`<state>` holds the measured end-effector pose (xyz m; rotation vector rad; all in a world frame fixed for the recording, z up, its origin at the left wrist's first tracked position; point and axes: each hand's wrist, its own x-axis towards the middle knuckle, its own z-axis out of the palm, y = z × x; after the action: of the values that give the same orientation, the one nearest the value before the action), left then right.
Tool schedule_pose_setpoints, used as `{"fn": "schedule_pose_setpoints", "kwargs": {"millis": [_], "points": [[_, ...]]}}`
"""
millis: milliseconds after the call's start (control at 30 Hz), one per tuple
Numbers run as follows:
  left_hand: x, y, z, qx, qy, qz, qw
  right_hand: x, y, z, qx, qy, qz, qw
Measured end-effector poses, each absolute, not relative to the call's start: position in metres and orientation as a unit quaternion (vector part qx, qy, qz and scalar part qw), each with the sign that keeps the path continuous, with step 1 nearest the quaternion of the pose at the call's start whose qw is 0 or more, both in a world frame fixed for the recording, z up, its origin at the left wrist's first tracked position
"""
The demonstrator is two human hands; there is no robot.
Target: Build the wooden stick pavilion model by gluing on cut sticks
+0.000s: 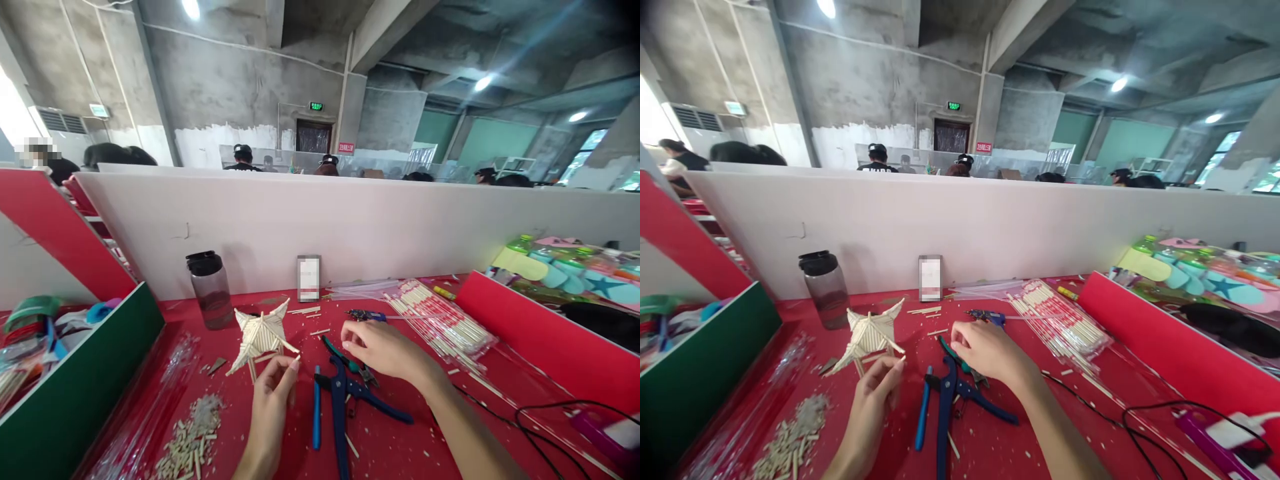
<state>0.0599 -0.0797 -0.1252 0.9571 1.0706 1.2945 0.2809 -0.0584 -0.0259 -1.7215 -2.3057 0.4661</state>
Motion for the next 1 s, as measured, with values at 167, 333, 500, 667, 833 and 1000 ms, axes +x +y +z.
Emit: {"fn": "schedule_pose_setpoints", "kwargs": {"millis": [167, 333, 500, 667, 833, 1000], "points": [[0.063, -0.076, -0.131, 0.489, 0.444, 0.478, 0.579, 0.291, -0.062, -0.068, -0.656, -0.749, 0.088, 0.029], [0.068, -0.074, -0.135, 0.569, 0.412, 0.420, 0.574, 0.290, -0.064, -0.096, -0.681, -0.725, 0.102, 0.020], [0.056, -0.075, -0.122, 0.657, 0.414, 0.377, 0.505, 0.291, -0.070, -0.103, -0.673, -0.731, 0.096, 0.060], [0.030, -0.068, -0.110, 0.774, 0.438, 0.243, 0.387, 0.282, -0.082, -0.097, -0.651, -0.740, 0.102, 0.139], [0.014, -0.071, -0.090, 0.825, 0.423, 0.100, 0.363, 0.238, -0.106, -0.093, -0.592, -0.779, 0.126, 0.163], [0.005, -0.081, -0.063, 0.857, 0.389, 0.025, 0.336, 0.199, -0.123, -0.115, -0.567, -0.815, 0.074, 0.095]]}}
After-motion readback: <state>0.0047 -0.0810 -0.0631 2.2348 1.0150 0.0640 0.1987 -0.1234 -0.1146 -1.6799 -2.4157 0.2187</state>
